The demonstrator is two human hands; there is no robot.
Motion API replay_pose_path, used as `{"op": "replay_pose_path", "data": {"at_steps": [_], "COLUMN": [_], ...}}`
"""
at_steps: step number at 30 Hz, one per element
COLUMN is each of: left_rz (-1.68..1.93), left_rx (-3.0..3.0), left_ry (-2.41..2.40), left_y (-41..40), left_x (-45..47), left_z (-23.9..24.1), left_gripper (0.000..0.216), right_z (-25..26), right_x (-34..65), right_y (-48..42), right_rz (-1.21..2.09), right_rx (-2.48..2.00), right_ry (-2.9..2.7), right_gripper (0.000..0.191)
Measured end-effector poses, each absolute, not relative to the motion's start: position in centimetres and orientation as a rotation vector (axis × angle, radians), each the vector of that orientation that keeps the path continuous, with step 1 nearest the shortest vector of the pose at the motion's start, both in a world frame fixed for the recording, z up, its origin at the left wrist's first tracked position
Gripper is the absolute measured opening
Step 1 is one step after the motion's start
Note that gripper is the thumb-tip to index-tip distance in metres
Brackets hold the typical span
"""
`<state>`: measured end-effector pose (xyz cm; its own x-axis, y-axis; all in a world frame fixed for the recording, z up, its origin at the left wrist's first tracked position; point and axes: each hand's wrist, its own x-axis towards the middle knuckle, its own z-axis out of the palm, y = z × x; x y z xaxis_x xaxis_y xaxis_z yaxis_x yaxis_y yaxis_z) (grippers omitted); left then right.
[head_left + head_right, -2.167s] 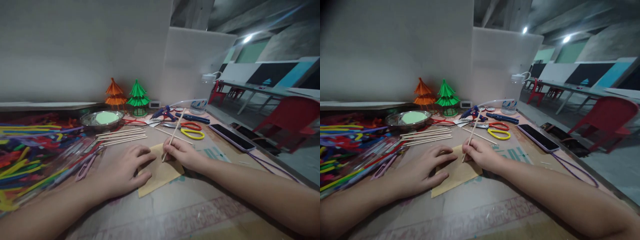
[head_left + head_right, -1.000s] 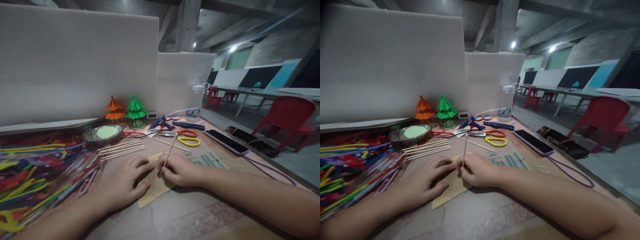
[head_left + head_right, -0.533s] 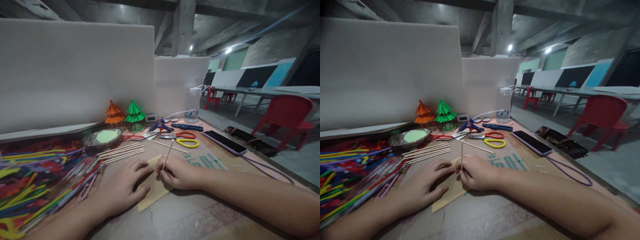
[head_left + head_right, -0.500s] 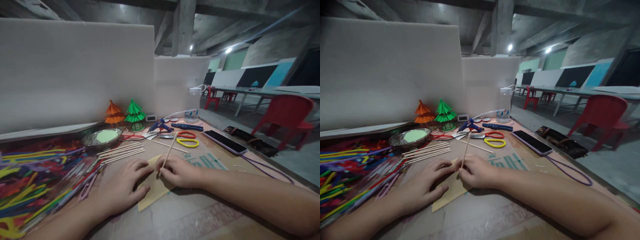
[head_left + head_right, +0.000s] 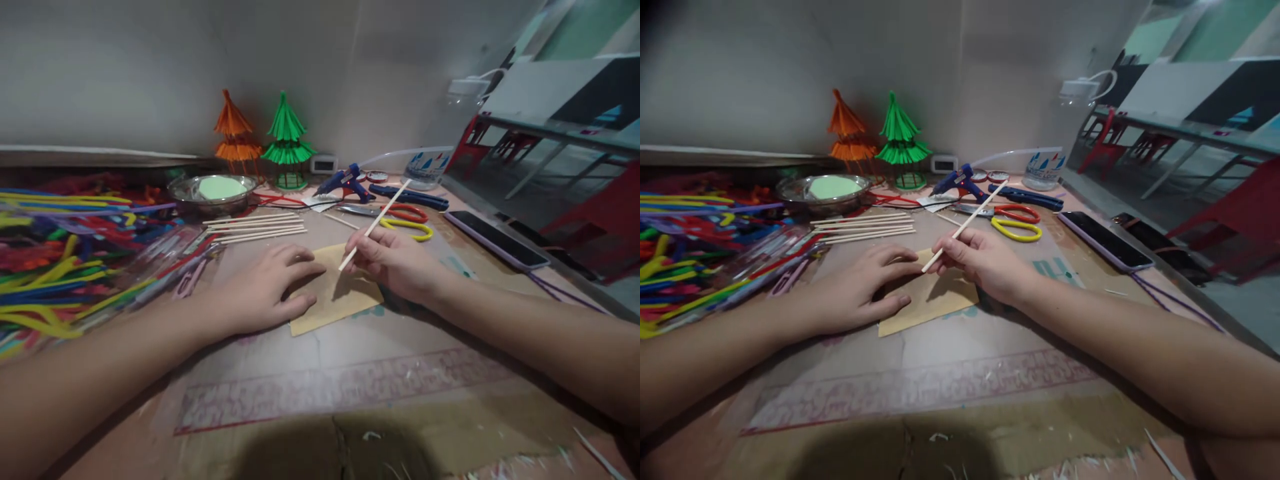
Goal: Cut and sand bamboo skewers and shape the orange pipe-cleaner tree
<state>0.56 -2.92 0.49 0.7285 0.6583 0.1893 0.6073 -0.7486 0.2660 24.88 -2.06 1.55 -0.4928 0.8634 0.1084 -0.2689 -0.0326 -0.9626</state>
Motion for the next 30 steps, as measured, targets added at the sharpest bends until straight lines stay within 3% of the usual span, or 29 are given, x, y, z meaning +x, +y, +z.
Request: {"op": "replay_pose_path", "data": {"at_steps": [7, 15, 30], "left_rz": [0.461, 0.953, 1.043], "left_rx": [2.780, 2.860, 2.848], "left_ry": [0.990, 0.866, 0.885], "left_y": [-2.9, -4.3, -4.8], "left_x": [0.5, 0.7, 0.5], "left_z": [0.3, 1.3, 1.4], "left_gripper": [0.043, 0.017, 0.014], "right_z": [1.3, 1.4, 1.6], "right_x": [24.9, 24.7, 24.8], "right_y": [-2.4, -3.3, -3.6], "right_rz": [1.611, 1.691, 1.611], "right_rx": [-0.743, -0.739, -0.734], "right_ry": [-1.454, -1.486, -1.525], "right_gripper": [0.029, 0.017, 0.020]}}
